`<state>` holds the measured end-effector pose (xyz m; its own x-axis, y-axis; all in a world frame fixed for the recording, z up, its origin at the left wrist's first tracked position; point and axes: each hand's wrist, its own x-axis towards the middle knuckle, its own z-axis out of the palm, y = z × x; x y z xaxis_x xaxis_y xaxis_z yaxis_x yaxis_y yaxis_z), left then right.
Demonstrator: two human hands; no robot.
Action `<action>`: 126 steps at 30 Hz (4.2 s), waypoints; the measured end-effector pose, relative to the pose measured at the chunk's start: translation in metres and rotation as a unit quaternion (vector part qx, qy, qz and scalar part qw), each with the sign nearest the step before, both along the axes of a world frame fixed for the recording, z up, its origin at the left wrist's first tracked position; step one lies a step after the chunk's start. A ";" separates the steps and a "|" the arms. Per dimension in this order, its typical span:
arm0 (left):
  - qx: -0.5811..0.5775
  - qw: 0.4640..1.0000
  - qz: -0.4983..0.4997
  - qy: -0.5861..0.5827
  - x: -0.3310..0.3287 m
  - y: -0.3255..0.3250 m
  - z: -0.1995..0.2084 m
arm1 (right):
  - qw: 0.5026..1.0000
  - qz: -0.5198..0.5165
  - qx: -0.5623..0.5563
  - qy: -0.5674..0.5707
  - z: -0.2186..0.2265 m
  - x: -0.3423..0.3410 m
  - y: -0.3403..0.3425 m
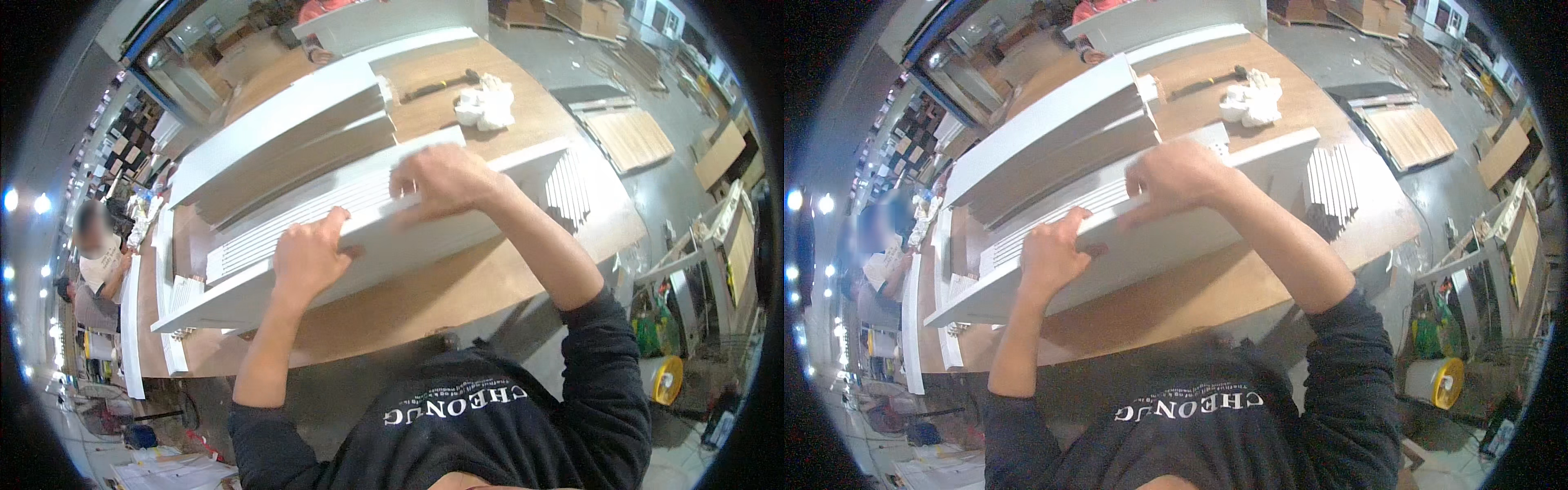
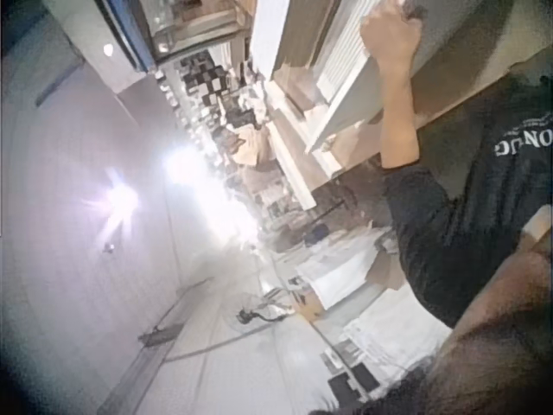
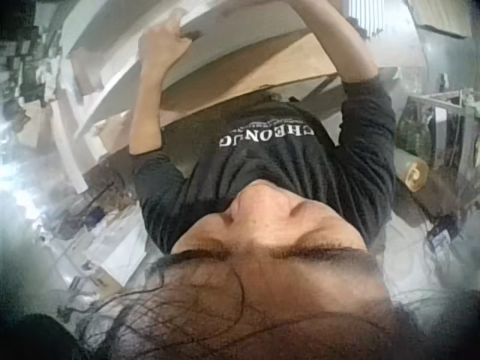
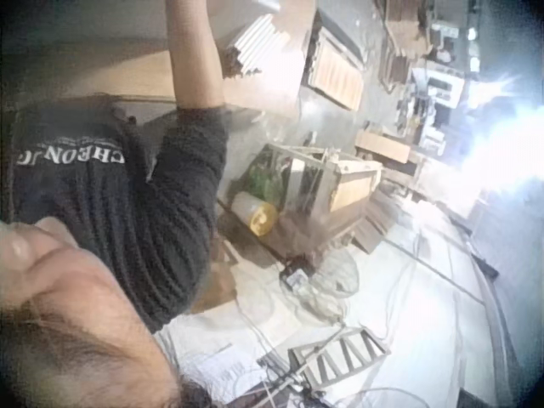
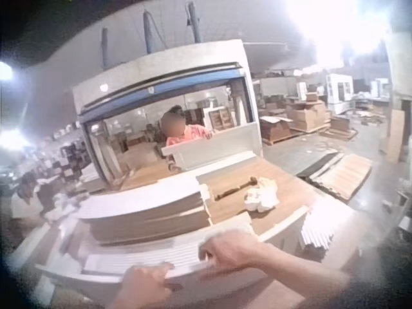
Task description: The person repeatedly picks up white slatted panels and thin white strips from a workbench, aligns the strips into the panel grooves, and stacks the assembled units. The person handles the parts by hand without visible tools, working alongside others in a workshop.
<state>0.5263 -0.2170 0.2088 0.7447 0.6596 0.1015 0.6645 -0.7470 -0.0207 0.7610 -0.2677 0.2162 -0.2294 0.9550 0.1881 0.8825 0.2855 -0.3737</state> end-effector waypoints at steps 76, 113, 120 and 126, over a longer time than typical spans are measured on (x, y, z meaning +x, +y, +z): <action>-0.143 0.934 0.210 -0.252 -0.345 0.164 0.004 | 0.982 -0.087 0.054 -0.160 -0.006 -0.254 0.062; -0.058 0.995 0.082 -0.029 -0.360 0.123 0.004 | 0.976 -0.164 -0.011 -0.141 0.001 -0.293 0.087; -0.015 0.999 0.028 -0.027 -0.325 0.129 -0.018 | 0.923 -0.214 -0.214 -0.238 -0.013 -0.217 0.110; 0.006 0.994 0.086 -0.062 -0.331 0.112 -0.011 | 0.961 -0.112 -0.086 -0.238 -0.032 -0.207 0.120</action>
<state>0.1949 -0.1050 0.1976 0.6023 0.7745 0.1934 0.7804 -0.6223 0.0614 0.5536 -0.1477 0.1838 -0.0358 0.9979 -0.0532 0.9972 0.0391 0.0633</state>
